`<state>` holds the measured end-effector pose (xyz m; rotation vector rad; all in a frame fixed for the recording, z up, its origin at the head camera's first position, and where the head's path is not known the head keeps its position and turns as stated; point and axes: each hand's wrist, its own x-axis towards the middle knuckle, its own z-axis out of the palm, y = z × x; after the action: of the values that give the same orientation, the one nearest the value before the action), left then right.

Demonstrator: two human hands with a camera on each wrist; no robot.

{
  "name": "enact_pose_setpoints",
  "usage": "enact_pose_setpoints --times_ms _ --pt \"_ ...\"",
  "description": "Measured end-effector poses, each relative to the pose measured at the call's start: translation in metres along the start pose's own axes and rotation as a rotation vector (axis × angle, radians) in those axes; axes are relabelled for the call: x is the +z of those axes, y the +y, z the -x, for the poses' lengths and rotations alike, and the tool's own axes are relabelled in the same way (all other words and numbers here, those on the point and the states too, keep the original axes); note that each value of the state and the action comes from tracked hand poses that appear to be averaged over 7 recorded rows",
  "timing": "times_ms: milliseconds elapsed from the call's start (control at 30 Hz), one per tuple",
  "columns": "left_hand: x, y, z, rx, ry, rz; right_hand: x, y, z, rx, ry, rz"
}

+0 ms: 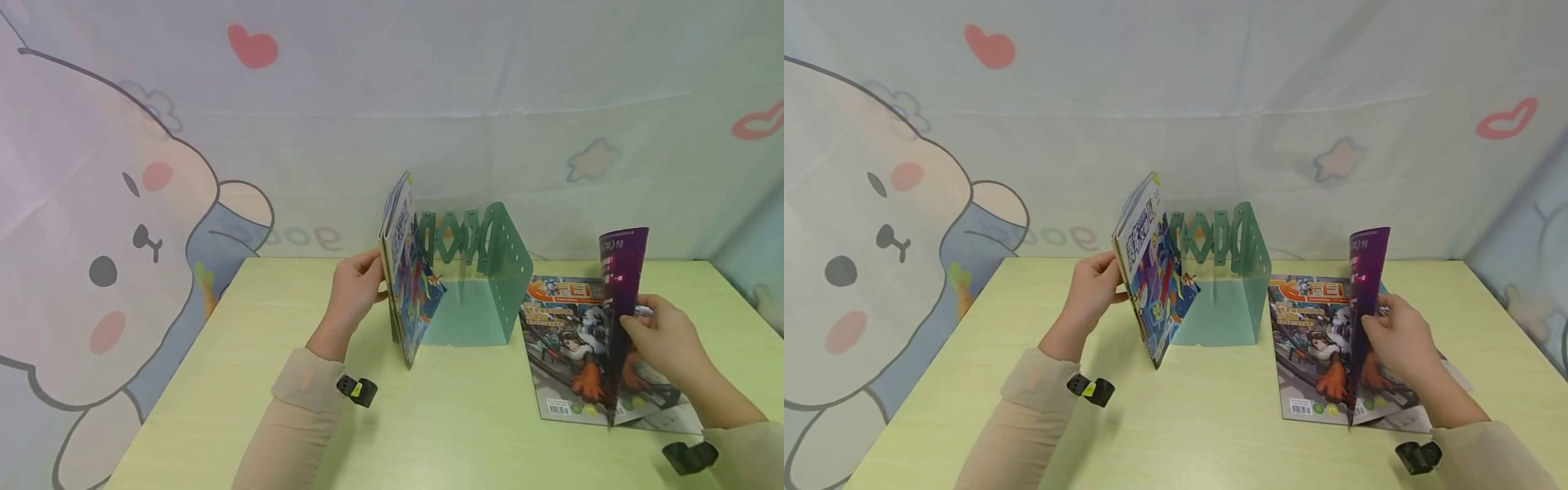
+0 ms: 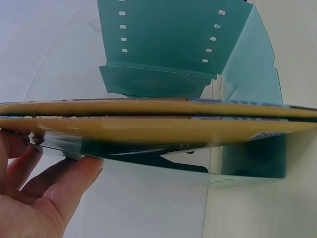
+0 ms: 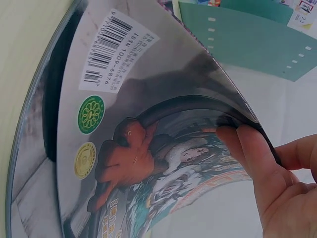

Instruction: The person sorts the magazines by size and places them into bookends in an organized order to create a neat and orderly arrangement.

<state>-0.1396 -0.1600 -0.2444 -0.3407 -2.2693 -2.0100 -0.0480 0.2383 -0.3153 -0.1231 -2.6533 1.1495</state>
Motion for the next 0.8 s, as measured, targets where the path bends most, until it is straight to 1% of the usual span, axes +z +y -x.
enact_pose_setpoints --times_ms 267,500,633,800 --pt "-0.001 0.001 0.0 0.018 -0.008 0.001 0.003 -0.008 0.003 -0.015 0.031 -0.049" --pt "0.0 0.0 -0.001 0.013 -0.008 -0.001 0.004 -0.01 0.008 -0.018 0.043 -0.086" --pt "0.0 -0.001 -0.001 0.009 -0.008 0.002 0.004 -0.013 0.01 -0.032 0.048 -0.104" --pt "0.0 -0.003 -0.001 0.011 -0.002 -0.001 0.003 -0.018 0.013 -0.059 0.079 -0.113"
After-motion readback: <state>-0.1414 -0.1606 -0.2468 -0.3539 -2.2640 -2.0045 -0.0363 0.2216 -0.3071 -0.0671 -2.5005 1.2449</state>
